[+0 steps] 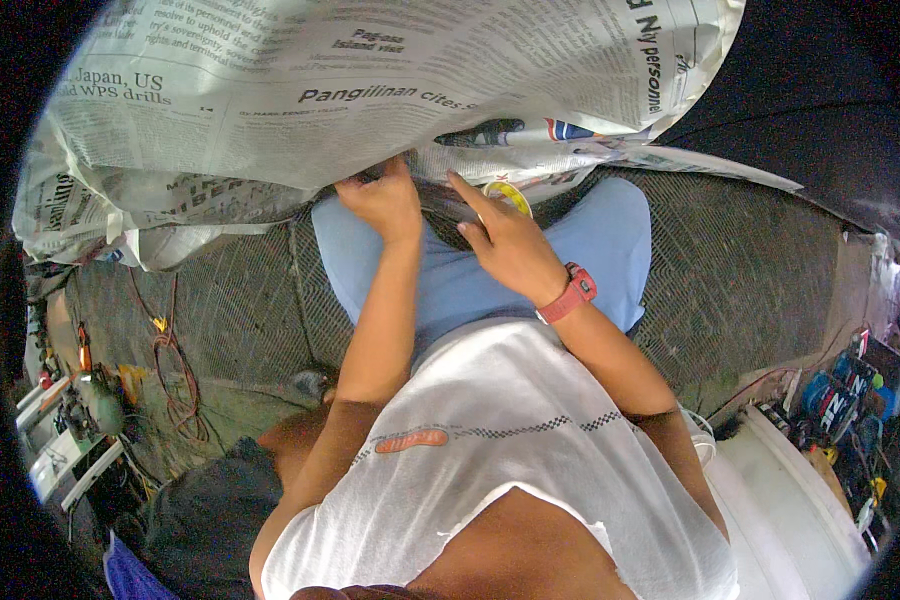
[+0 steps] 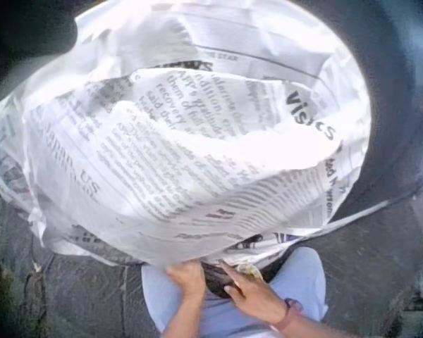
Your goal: The person covers the hood of a black car with newspaper sheets, securing them with masking tape. They smooth the paper over the surface and apply tape to the edges to hold the newspaper in place.
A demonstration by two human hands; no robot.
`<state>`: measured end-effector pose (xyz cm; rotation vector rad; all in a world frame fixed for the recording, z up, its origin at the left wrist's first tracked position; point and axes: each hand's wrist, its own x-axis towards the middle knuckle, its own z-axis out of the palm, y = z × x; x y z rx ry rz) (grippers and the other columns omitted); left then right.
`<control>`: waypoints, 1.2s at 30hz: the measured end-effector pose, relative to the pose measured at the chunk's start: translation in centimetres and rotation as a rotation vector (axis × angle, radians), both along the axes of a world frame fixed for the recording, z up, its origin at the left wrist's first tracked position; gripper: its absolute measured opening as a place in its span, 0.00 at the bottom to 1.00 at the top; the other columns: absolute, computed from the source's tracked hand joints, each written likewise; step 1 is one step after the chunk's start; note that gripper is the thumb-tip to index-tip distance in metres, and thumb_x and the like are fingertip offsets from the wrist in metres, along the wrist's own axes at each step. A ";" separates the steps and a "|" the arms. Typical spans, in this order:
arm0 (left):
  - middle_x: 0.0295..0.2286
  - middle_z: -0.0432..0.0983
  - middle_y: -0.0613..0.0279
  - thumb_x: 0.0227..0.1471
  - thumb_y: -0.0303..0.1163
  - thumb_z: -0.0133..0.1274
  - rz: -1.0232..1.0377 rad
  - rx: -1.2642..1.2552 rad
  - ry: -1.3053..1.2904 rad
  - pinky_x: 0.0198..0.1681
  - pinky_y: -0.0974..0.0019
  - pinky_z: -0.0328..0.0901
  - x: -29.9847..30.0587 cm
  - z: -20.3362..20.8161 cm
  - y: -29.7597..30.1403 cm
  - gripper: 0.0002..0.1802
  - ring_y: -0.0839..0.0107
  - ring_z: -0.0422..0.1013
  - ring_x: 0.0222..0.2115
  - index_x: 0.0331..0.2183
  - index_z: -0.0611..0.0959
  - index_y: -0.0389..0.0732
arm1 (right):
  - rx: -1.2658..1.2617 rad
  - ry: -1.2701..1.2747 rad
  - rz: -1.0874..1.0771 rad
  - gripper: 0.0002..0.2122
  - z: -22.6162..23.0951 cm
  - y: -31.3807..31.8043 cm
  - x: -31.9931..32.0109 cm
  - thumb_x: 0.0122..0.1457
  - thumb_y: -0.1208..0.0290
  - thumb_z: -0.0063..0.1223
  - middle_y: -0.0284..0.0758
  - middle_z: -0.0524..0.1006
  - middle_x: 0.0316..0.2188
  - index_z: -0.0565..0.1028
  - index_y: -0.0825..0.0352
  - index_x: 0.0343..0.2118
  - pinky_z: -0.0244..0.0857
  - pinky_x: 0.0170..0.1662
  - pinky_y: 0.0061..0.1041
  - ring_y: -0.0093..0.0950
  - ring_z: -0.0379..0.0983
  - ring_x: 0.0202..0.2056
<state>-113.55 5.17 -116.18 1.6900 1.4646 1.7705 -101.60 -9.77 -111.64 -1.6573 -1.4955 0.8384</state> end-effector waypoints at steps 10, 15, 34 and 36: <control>0.38 0.82 0.57 0.51 0.26 0.73 -0.024 -0.325 -0.257 0.45 0.63 0.71 -2.0 0.2 -0.8 0.20 0.70 0.75 0.38 0.42 0.81 0.29 | -0.142 0.153 -0.027 0.30 -1.1 -5.6 2.7 0.65 0.72 0.57 0.51 0.77 0.56 0.64 0.60 0.71 0.70 0.53 0.38 0.44 0.77 0.42; 0.46 0.78 0.51 0.51 0.31 0.74 -0.032 -0.215 -0.027 0.48 0.61 0.69 1.3 -0.5 -2.2 0.28 0.66 0.74 0.42 0.48 0.78 0.29 | -0.150 0.141 -0.015 0.31 -1.8 -7.3 4.1 0.66 0.72 0.56 0.52 0.76 0.58 0.61 0.62 0.72 0.68 0.56 0.42 0.52 0.76 0.48; 0.35 0.82 0.63 0.60 0.25 0.64 -0.611 -0.711 0.086 0.43 0.69 0.71 -2.0 5.5 -17.7 0.06 0.74 0.77 0.37 0.37 0.84 0.35 | -0.156 0.375 0.457 0.36 2.6 -9.1 7.4 0.71 0.71 0.47 0.37 0.84 0.30 0.44 0.63 0.77 0.71 0.49 0.37 0.38 0.82 0.36; 0.31 0.82 0.64 0.61 0.25 0.63 -0.539 -0.719 0.171 0.42 0.69 0.71 -1.8 6.0 -18.0 0.05 0.75 0.77 0.35 0.37 0.84 0.35 | -0.305 0.564 0.433 0.23 1.0 -9.2 7.3 0.73 0.68 0.46 0.34 0.79 0.22 0.60 0.63 0.68 0.72 0.35 0.34 0.27 0.78 0.25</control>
